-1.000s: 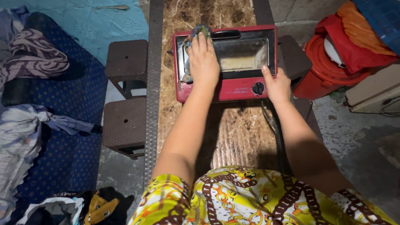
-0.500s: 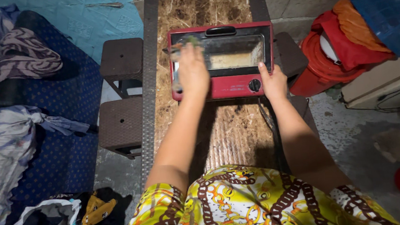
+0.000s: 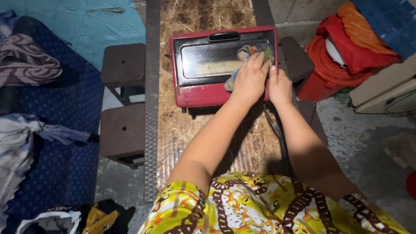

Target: The person cleans a red toaster oven using a cloth. They wipe the exterior surfaces, the bottom, and the interior glass door. The person also removes the crumb tray, wipes it, and places it back inside the appliance.

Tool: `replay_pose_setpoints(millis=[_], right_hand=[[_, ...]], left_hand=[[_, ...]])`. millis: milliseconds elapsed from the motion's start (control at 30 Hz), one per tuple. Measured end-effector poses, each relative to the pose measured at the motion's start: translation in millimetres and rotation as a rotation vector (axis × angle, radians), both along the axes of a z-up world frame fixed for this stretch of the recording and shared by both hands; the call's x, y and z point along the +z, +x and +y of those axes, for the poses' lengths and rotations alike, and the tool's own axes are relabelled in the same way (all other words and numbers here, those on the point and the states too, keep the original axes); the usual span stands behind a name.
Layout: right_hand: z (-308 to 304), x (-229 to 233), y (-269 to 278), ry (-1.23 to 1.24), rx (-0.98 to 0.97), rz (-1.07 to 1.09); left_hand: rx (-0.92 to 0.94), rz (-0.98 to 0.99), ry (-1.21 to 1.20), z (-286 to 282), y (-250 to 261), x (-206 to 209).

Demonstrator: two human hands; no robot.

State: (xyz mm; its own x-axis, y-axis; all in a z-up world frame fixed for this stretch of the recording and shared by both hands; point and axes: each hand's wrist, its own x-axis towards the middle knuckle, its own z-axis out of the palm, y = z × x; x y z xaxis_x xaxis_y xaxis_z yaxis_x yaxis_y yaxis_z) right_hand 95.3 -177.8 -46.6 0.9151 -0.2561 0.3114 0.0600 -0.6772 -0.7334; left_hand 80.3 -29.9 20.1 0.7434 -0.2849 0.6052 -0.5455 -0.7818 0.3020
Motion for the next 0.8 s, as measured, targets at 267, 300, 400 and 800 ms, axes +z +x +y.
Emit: replay_pose_setpoints(millis=[267, 300, 400, 800], right_hand=[[-2, -5, 7, -0.037, -0.03, 0.04], [-3, -5, 8, -0.033, -0.028, 0.047], [-2, -5, 10, -0.024, -0.028, 0.042], [5, 6, -1, -0.024, -0.058, 0.089]], left_hand=[[0.064, 0.38, -0.307, 85, -48, 26], [0.137, 0.338, -0.348, 101, -54, 31], [0.305, 0.057, -0.05, 151, -68, 34], [0.126, 0.047, -0.079, 61, -33, -2]])
